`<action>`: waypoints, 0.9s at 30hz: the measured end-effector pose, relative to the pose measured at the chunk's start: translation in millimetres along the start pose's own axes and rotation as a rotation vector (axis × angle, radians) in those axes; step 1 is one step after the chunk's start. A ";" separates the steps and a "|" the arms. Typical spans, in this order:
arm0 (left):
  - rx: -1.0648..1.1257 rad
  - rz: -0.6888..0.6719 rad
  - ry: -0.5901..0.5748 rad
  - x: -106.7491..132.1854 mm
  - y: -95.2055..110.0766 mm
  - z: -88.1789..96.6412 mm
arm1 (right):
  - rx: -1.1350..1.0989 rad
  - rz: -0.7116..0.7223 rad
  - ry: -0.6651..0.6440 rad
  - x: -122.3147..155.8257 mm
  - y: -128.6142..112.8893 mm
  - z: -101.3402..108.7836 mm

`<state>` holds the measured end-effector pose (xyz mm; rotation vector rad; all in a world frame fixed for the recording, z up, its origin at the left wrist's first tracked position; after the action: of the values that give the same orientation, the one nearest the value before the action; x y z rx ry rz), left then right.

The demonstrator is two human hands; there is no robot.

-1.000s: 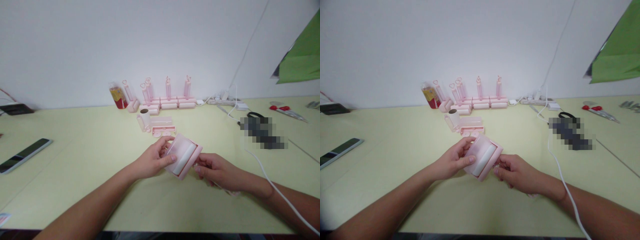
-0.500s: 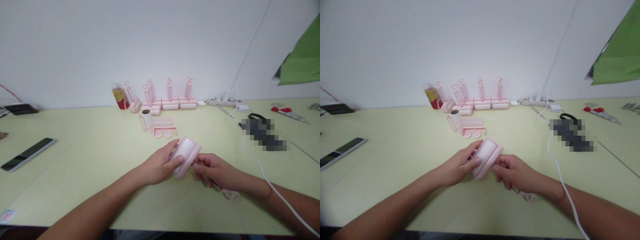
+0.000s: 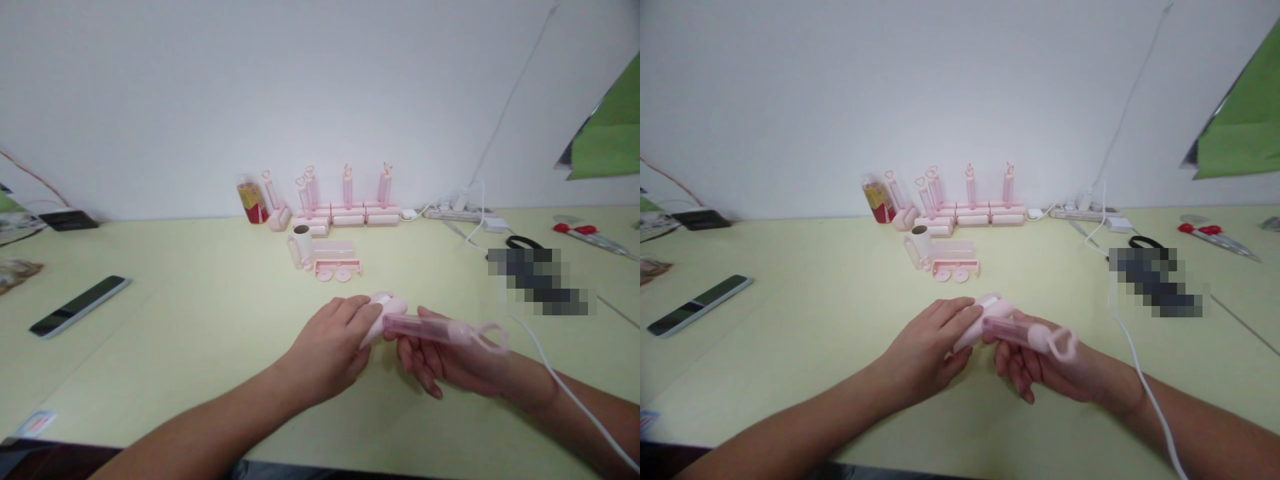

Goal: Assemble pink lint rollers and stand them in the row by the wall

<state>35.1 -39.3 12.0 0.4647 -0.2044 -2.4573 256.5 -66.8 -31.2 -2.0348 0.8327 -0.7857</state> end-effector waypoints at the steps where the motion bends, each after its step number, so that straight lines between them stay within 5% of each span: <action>1: 0.066 0.017 0.035 2.2 -1.6 3.2 | -0.035 0.020 -0.022 1.5 -0.2 -0.1; 5: 0.210 0.163 0.204 16.1 -12.3 29.9 | -0.021 0.105 -0.013 3.4 0.3 3.9; 8: 0.184 0.427 0.410 26.5 -30.2 63.1 | 0.036 0.126 0.036 -0.4 3.7 9.1; 14: -0.032 0.714 0.706 22.1 -102.9 109.6 | 0.129 0.096 0.057 -6.9 10.1 12.0; 21: -0.060 0.909 0.585 -7.9 -206.2 66.2 | 0.147 0.111 0.063 -6.3 7.8 11.4; 27: -0.036 0.956 0.524 -34.7 -246.4 36.4 | 0.133 0.105 0.056 -7.8 7.8 14.2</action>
<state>-88.7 178.8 -7.0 0.7586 -0.1169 -1.3571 260.3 -58.5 -46.6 -1.8445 0.8872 -0.8201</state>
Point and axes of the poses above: each hand's wrist, its own x-axis away from the middle knuckle, its own z-axis out of the back of the hand, y = z × x, the point moved 1 cm from there along -x, towards the middle knuckle, and after that the axes turned 1 degree about z, right-handed, at the moved point
